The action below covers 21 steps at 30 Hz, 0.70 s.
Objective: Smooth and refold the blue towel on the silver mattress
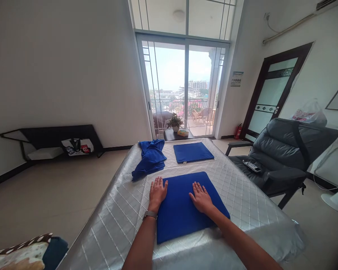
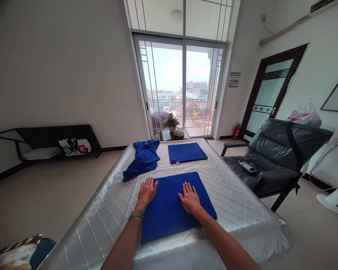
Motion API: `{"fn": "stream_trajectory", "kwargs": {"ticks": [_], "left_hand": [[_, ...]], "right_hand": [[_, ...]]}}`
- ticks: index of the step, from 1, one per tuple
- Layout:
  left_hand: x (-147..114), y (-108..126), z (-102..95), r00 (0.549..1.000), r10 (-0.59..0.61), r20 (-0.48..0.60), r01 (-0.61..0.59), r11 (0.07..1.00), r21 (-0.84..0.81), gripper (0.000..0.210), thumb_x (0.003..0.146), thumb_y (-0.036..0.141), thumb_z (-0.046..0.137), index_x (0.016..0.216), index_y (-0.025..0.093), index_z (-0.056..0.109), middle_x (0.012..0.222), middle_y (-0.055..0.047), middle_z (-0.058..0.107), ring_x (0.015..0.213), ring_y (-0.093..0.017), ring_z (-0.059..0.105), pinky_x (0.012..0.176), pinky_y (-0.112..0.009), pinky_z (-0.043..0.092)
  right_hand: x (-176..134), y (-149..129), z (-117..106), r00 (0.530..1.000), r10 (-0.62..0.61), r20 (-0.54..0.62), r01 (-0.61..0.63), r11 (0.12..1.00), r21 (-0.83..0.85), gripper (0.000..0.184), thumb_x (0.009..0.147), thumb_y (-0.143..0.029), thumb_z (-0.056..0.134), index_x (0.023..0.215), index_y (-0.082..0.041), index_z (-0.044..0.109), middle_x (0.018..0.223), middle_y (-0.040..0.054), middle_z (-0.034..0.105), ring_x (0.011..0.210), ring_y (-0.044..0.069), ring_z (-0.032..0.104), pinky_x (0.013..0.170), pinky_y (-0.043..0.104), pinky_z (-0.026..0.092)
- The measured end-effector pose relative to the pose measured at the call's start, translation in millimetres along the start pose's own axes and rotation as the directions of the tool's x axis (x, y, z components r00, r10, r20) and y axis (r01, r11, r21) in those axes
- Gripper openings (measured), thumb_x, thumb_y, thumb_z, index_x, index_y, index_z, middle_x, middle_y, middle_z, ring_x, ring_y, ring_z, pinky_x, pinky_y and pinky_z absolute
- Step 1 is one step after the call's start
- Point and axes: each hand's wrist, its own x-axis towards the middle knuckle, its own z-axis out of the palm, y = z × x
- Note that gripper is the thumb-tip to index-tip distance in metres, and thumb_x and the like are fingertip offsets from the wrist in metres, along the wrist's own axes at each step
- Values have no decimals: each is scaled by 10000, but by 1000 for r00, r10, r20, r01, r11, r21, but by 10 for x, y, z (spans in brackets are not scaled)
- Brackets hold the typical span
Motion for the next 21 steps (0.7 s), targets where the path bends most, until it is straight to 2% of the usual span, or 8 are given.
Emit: {"fn": "stream_trajectory", "kwargs": {"ticks": [5, 10, 12, 15, 19, 21], "left_hand": [[-32, 13, -34, 997, 14, -82, -13, 1000, 12, 591, 1032, 413, 274, 1462, 52, 458, 1550, -188, 414, 1470, -262, 335, 1224, -445, 211], [-51, 69, -188, 977, 86, -197, -74, 995, 69, 549, 1026, 358, 258, 1442, 89, 496, 1519, -155, 474, 1455, -236, 366, 1229, -433, 212], [-78, 143, -255, 979, 117, -169, -109, 992, 59, 550, 1031, 365, 249, 1419, 90, 525, 1487, -157, 514, 1428, -242, 411, 1209, -430, 266], [-221, 292, -297, 986, 156, -57, -154, 987, 42, 567, 1036, 406, 253, 1423, 92, 523, 1485, -160, 516, 1418, -260, 427, 1177, -441, 329], [-608, 403, -236, 970, 237, 62, -240, 970, 46, 630, 1030, 492, 267, 1523, 117, 381, 1601, -147, 318, 1491, -274, 284, 1205, -487, 269], [-807, 378, -203, 969, 224, 109, -230, 972, 46, 673, 1024, 540, 245, 1548, 124, 325, 1621, -141, 255, 1504, -276, 239, 1211, -501, 246]], "right_hand": [[-99, 402, -75, 996, 91, -22, -92, 995, -29, 725, 1020, -528, 144, 1586, -78, 197, 1653, 83, 158, 1530, 201, 104, 1244, 403, 73], [-147, 448, -83, 993, 97, -70, -98, 995, -15, 723, 1019, -513, 166, 1580, -59, 210, 1648, 102, 185, 1528, 207, 124, 1242, 393, 61], [-147, 428, -77, 993, 96, -75, -96, 995, -4, 722, 1017, -507, 172, 1577, -53, 220, 1646, 107, 191, 1528, 210, 123, 1241, 391, 55], [-138, 420, -65, 993, 99, -71, -99, 995, 6, 721, 1014, -497, 170, 1577, -50, 214, 1647, 107, 186, 1528, 210, 122, 1240, 393, 44], [-113, 449, -34, 992, 106, -66, -106, 994, 8, 724, 1010, -498, 166, 1580, -54, 203, 1649, 102, 169, 1528, 210, 120, 1239, 398, 43], [-101, 462, -13, 992, 104, -68, -104, 995, 2, 720, 1011, -496, 165, 1581, -57, 207, 1648, 101, 179, 1528, 211, 121, 1238, 399, 46]]}}
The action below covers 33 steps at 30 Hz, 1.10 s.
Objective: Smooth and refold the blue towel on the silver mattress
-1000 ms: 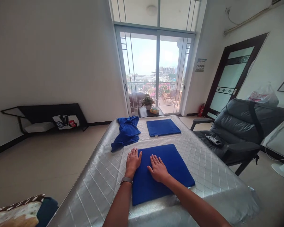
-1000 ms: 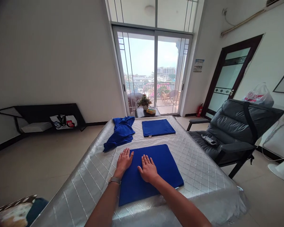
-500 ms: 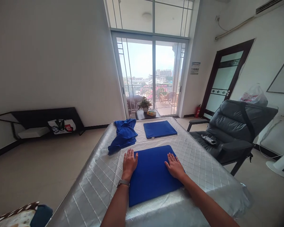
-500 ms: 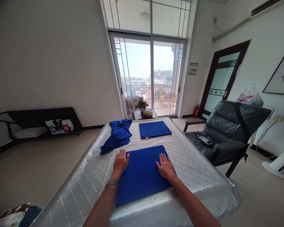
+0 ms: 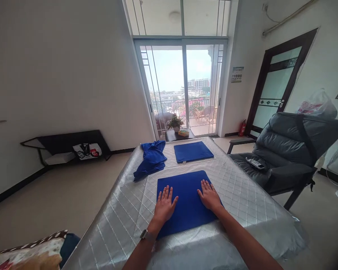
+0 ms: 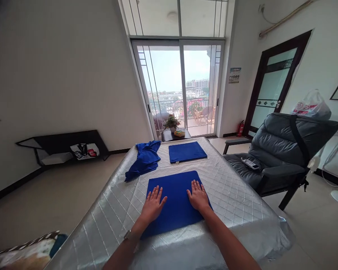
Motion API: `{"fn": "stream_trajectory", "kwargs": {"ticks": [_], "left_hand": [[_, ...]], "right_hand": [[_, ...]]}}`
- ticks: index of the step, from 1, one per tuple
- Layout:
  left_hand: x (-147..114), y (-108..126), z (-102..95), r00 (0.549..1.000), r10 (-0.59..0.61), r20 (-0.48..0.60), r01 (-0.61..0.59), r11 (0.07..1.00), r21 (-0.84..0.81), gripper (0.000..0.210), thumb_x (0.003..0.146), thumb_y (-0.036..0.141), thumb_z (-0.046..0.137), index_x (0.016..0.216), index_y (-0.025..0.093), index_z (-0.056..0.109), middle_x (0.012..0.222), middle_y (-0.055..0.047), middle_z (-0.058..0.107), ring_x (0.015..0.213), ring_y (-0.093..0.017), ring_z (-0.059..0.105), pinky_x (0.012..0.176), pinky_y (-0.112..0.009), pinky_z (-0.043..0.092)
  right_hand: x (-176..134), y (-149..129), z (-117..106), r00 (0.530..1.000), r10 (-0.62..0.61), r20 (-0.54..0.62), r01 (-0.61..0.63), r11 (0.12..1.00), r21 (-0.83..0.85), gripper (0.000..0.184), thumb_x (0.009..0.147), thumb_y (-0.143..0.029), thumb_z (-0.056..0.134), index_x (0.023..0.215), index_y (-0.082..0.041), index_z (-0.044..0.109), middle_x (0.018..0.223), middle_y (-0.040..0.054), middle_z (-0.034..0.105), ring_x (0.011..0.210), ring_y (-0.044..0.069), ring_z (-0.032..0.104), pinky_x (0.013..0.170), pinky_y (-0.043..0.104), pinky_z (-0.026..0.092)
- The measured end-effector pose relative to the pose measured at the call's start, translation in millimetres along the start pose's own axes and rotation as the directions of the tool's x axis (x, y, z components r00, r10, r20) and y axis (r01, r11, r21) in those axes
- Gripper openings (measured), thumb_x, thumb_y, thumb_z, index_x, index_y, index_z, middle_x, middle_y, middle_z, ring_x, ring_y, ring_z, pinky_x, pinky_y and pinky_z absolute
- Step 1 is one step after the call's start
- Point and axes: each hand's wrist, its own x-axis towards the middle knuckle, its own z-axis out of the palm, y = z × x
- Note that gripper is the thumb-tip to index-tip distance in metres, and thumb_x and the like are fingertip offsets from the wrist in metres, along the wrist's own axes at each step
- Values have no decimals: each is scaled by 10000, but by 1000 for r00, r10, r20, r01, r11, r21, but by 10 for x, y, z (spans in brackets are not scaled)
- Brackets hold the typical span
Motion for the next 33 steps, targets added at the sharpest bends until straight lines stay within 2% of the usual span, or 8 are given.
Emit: {"fn": "stream_trajectory", "kwargs": {"ticks": [5, 13, 17, 20, 24, 28, 33], "left_hand": [[-301, -103, 20, 996, -67, 66, 68, 997, -21, 736, 1016, 593, 181, 1560, 107, 279, 1631, -141, 217, 1514, -268, 196, 1222, -477, 221], [-344, -156, 52, 996, -90, 27, 91, 994, -54, 763, 1014, 606, 175, 1550, 76, 297, 1626, -168, 238, 1509, -280, 213, 1212, -461, 252], [-342, -163, 109, 997, -79, -13, 78, 995, -55, 738, 1019, 588, 199, 1544, 84, 317, 1616, -170, 271, 1500, -283, 244, 1204, -465, 273], [-345, -168, 121, 997, -77, -31, 75, 996, -48, 716, 1024, 566, 211, 1537, 83, 336, 1610, -172, 285, 1494, -287, 262, 1201, -474, 285], [-353, -168, 108, 997, -73, -24, 72, 997, -37, 706, 1027, 548, 209, 1534, 75, 342, 1606, -174, 297, 1491, -285, 272, 1204, -467, 281], [-355, -172, 108, 997, -73, -12, 73, 997, -33, 711, 1026, 551, 198, 1542, 78, 323, 1613, -168, 283, 1495, -278, 261, 1208, -462, 272], [-347, -179, 118, 998, -68, -16, 67, 997, -42, 714, 1026, 553, 195, 1543, 75, 319, 1619, -169, 266, 1500, -279, 247, 1212, -466, 266]], "right_hand": [[12, 2, 28, 1000, -6, -4, 5, 1000, -27, 710, 1018, -493, 168, 1582, -63, 207, 1648, 100, 185, 1527, 213, 131, 1237, 400, 46], [-47, -85, -128, 1000, -13, 22, 13, 999, -34, 692, 1022, -467, 192, 1573, -50, 240, 1639, 117, 214, 1525, 223, 141, 1235, 409, 95], [-142, -439, -150, 985, -174, 2, 174, 985, 4, 665, 1028, -451, 190, 1571, -76, 266, 1636, 108, 221, 1524, 220, 150, 1235, 419, 112], [-194, -801, -49, 953, -302, -1, 302, 952, 58, 657, 1031, -453, 187, 1568, -85, 281, 1631, 107, 232, 1522, 218, 157, 1235, 431, 123], [-213, -1078, 129, 939, -345, 22, 340, 934, 106, 683, 1029, -486, 190, 1565, -72, 279, 1632, 122, 222, 1522, 226, 157, 1238, 437, 115], [-211, -973, 169, 945, -324, 39, 319, 942, 105, 716, 1024, -537, 176, 1577, -88, 241, 1642, 101, 190, 1528, 215, 123, 1242, 432, 91], [-217, -510, 47, 979, -194, 62, 192, 981, 41, 733, 1020, -557, 138, 1583, -93, 213, 1653, 80, 151, 1531, 207, 98, 1243, 422, 65]]}}
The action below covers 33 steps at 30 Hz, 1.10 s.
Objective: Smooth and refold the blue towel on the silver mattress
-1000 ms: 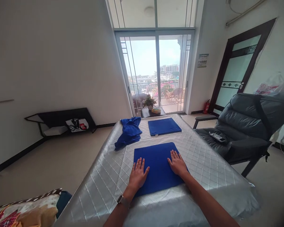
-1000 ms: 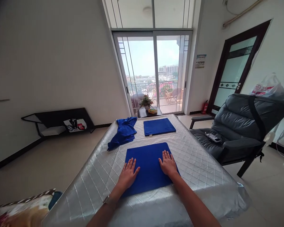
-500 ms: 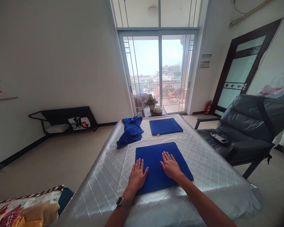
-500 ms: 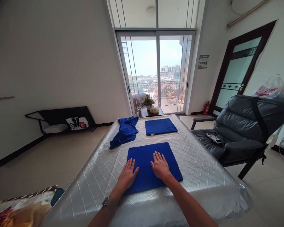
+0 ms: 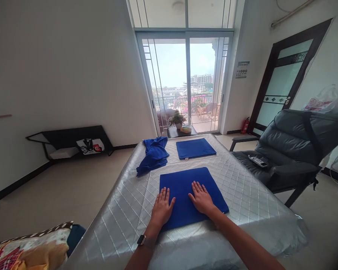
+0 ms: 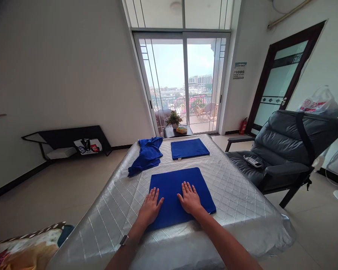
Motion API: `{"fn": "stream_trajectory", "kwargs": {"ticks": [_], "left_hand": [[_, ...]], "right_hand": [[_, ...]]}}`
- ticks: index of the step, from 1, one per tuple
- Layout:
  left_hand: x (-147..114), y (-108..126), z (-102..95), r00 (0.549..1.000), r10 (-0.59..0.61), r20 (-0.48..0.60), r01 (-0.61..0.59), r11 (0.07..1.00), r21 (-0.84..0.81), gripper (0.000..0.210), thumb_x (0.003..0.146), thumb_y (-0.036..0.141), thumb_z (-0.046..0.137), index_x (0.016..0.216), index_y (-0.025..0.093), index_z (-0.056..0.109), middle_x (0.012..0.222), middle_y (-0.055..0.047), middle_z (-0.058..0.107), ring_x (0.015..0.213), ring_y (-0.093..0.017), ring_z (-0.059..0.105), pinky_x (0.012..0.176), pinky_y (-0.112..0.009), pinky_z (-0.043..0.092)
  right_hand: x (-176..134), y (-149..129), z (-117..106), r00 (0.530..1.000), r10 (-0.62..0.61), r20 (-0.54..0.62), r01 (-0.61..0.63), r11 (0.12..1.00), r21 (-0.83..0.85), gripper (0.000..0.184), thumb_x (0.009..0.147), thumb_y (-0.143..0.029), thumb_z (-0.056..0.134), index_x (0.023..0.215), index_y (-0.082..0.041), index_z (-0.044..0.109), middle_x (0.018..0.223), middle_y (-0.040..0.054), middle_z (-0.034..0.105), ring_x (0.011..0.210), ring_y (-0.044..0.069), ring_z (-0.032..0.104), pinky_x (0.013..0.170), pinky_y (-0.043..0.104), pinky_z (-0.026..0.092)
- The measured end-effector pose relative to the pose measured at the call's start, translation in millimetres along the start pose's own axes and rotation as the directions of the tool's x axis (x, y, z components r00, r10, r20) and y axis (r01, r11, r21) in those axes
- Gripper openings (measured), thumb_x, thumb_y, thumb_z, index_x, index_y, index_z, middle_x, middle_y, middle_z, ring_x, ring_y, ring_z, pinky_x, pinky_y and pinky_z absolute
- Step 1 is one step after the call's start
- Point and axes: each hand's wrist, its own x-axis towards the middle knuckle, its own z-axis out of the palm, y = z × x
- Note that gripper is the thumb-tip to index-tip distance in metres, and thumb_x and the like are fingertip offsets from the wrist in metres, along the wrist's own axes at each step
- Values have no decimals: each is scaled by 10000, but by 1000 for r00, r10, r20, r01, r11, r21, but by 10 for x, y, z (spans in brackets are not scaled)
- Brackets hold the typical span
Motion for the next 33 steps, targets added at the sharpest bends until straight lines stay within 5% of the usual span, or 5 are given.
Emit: {"fn": "stream_trajectory", "kwargs": {"ticks": [5, 10, 26, 33], "left_hand": [[-5, 1, 10, 1000, -11, 1, 11, 1000, -7, 708, 1023, 558, 194, 1548, 99, 316, 1624, -147, 265, 1503, -270, 240, 1213, -466, 267], [1, -5, 13, 1000, -2, -21, 2, 1000, -6, 703, 1022, 559, 198, 1547, 108, 323, 1619, -145, 286, 1497, -276, 259, 1208, -468, 277], [-521, 110, -111, 995, 70, 67, -65, 995, -69, 744, 1011, 620, 195, 1574, 134, 222, 1645, -104, 196, 1518, -246, 197, 1238, -461, 217], [-528, 119, -86, 997, 73, -24, -74, 996, -44, 698, 1017, 594, 252, 1574, 173, 240, 1634, -97, 251, 1509, -247, 235, 1232, -482, 235]], "right_hand": [[-131, 488, -106, 991, 136, -10, -136, 990, -43, 726, 1018, -546, 127, 1590, -103, 189, 1657, 64, 147, 1532, 196, 85, 1243, 408, 55], [-197, 668, -117, 983, 181, -30, -182, 982, -58, 707, 1021, -521, 141, 1591, -106, 189, 1658, 61, 153, 1530, 189, 103, 1240, 411, 77], [-253, 606, -132, 983, 146, -109, -160, 979, -128, 671, 1024, -449, 196, 1571, -66, 257, 1638, 104, 222, 1526, 225, 133, 1238, 434, 65], [-372, 157, -195, 997, -13, -72, 7, 997, -75, 646, 1031, -456, 187, 1569, -116, 299, 1628, 84, 246, 1523, 224, 153, 1244, 443, 98]]}}
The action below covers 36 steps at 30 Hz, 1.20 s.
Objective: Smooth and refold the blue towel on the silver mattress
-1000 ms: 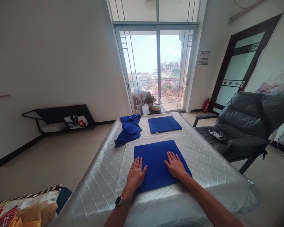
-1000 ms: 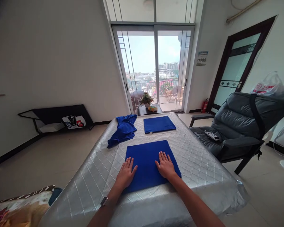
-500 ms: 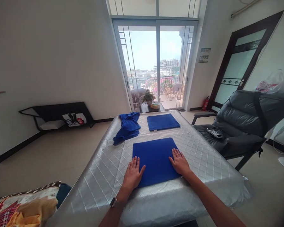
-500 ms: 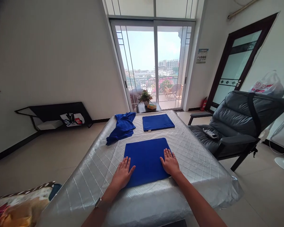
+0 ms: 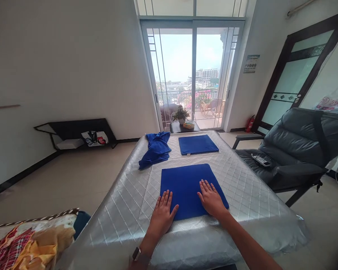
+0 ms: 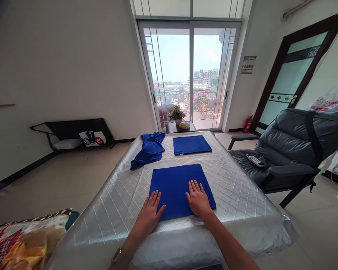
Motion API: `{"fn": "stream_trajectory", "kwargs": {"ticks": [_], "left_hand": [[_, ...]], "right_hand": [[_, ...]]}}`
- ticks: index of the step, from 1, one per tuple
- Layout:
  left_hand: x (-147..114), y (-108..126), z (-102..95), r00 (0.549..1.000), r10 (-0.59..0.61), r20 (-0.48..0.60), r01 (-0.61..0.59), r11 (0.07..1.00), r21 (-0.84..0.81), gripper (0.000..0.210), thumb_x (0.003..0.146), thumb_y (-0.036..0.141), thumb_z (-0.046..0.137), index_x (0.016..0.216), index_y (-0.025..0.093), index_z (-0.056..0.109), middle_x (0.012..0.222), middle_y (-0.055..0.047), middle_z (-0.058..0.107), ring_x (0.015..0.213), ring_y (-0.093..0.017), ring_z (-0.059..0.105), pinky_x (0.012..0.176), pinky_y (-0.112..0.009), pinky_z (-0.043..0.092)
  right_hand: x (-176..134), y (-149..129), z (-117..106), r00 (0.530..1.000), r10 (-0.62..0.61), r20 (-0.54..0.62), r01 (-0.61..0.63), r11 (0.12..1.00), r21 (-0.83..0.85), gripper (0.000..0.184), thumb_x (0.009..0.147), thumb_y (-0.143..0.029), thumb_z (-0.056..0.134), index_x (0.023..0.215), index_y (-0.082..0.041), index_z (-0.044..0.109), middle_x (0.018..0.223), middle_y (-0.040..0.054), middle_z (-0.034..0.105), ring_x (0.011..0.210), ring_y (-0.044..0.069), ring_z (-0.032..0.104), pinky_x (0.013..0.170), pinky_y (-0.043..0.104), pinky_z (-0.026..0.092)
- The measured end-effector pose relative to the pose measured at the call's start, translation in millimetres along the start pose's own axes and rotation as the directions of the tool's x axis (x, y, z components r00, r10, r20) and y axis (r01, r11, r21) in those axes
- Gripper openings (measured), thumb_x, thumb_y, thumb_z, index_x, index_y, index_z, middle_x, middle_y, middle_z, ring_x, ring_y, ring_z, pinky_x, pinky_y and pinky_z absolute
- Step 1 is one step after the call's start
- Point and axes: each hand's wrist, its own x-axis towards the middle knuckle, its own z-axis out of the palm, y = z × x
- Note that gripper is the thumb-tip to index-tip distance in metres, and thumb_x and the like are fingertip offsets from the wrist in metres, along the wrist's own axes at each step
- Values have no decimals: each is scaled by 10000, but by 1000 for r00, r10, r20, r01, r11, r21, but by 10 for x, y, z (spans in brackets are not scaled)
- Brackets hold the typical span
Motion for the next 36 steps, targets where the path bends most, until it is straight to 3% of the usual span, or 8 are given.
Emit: {"fn": "stream_trajectory", "kwargs": {"ticks": [5, 9, 16, 23, 36], "left_hand": [[-12, 7, 4, 1000, -5, -22, 5, 1000, 6, 677, 1015, 581, 290, 1578, 211, 227, 1628, -95, 277, 1501, -269, 258, 1221, -512, 249], [-14, 0, 9, 1000, -3, -26, 3, 1000, 7, 671, 1015, 577, 298, 1581, 227, 211, 1623, -94, 293, 1499, -275, 261, 1213, -529, 258], [-21, 16, -33, 999, -36, 11, 36, 999, -12, 681, 1012, 578, 312, 1582, 218, 213, 1633, -89, 257, 1506, -255, 242, 1223, -503, 248], [-39, 22, -44, 998, -55, -2, 55, 998, -40, 685, 1011, 592, 294, 1586, 230, 201, 1646, -92, 221, 1511, -261, 226, 1215, -504, 262], [-23, 1, -23, 997, -71, 7, 71, 996, -53, 698, 1009, 613, 262, 1572, 201, 263, 1648, -113, 208, 1517, -255, 203, 1211, -487, 275]], "right_hand": [[11, -513, 98, 988, -152, 8, 150, 984, 92, 664, 1042, -501, 148, 1580, -126, 256, 1640, 69, 198, 1527, 202, 127, 1248, 425, 109], [-5, -639, 215, 986, -163, 33, 157, 978, 134, 700, 1034, -546, 142, 1583, -121, 232, 1644, 69, 174, 1528, 206, 116, 1250, 425, 101], [-203, -197, 145, 998, -22, 54, 17, 997, 76, 757, 1012, -624, 117, 1587, -137, 188, 1649, 41, 131, 1531, 197, 88, 1254, 427, 71], [-362, 306, 102, 990, 131, 45, -133, 991, 26, 723, 1020, -594, 131, 1591, -153, 171, 1651, 33, 151, 1529, 193, 104, 1255, 421, 89], [-391, 310, 107, 985, 160, 62, -160, 987, -7, 707, 1021, -572, 154, 1587, -150, 186, 1650, 11, 139, 1530, 197, 107, 1253, 423, 81]]}}
